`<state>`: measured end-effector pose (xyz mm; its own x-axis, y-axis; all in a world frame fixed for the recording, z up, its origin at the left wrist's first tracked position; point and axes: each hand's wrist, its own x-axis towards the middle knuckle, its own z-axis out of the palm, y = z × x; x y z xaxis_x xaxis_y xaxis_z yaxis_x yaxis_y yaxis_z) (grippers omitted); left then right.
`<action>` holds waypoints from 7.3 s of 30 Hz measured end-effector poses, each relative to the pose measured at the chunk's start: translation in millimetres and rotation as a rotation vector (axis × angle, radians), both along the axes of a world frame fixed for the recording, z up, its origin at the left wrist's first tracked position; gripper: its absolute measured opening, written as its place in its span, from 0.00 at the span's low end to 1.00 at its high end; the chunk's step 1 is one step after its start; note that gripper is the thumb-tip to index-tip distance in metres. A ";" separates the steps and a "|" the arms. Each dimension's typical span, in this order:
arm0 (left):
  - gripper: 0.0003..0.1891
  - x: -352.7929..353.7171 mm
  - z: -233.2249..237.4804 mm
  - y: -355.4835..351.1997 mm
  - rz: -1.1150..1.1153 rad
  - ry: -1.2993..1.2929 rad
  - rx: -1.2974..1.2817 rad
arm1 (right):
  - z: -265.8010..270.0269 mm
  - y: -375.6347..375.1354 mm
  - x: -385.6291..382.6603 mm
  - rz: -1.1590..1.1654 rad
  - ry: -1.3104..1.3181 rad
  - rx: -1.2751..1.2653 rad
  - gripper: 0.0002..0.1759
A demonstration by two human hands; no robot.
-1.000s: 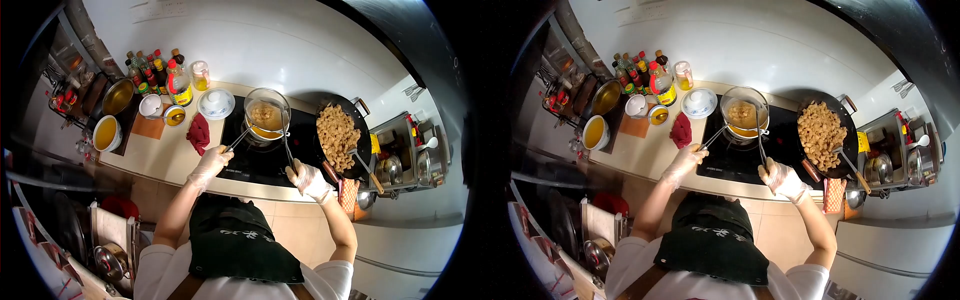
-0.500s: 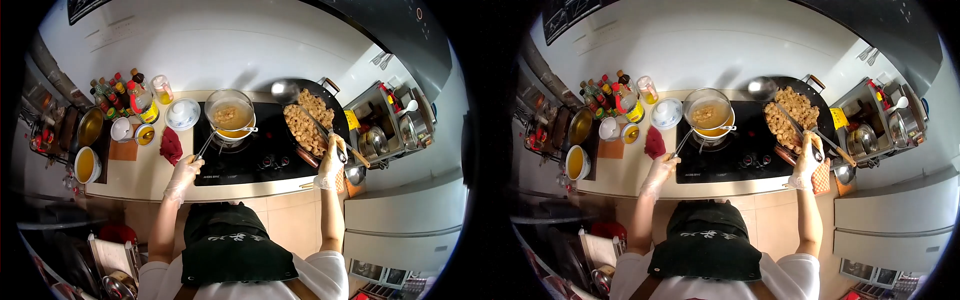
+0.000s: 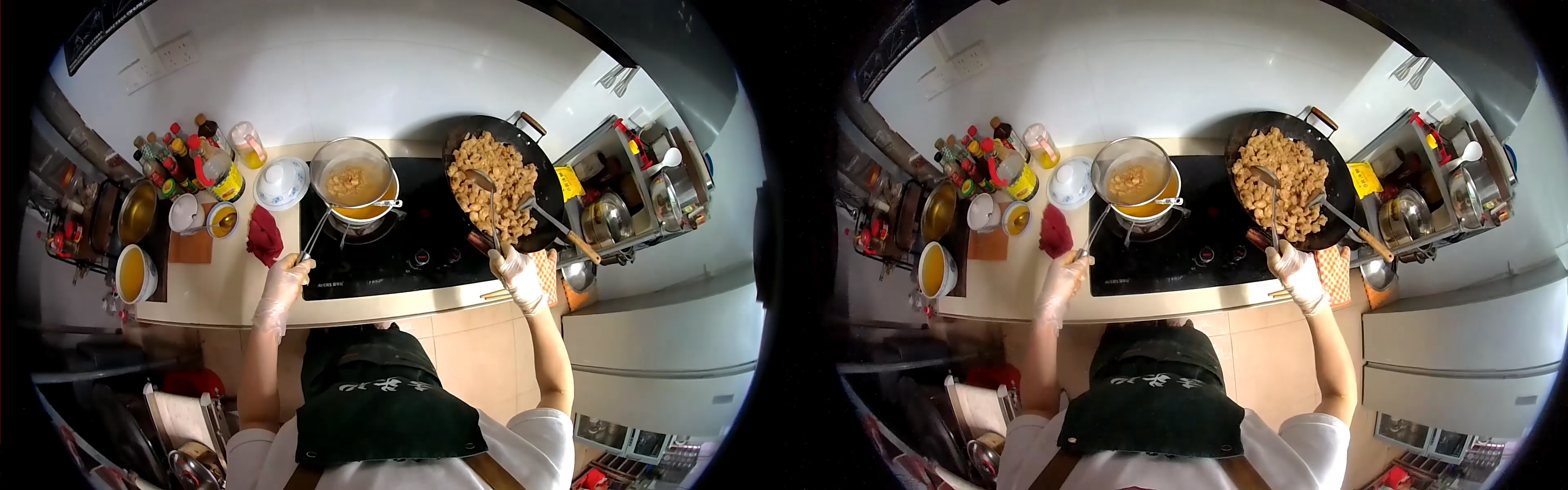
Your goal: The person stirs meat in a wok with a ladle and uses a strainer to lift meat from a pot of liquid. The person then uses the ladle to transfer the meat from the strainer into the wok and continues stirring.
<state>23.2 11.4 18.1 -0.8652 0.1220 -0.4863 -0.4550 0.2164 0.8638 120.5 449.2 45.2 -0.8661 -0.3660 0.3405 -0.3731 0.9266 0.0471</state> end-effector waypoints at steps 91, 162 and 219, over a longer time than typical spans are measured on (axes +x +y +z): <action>0.11 11.7 13.6 72.2 0.175 0.095 -0.074 | -24.1 74.4 -72.2 -0.213 0.382 1.388 0.12; 0.08 9.9 4.4 89.1 0.226 -0.062 -0.107 | 131.7 211.7 -130.3 -0.555 0.052 1.078 0.04; 0.10 8.8 -11.9 65.6 0.142 0.038 -0.085 | -5.4 105.6 10.6 -0.660 -0.337 0.076 0.19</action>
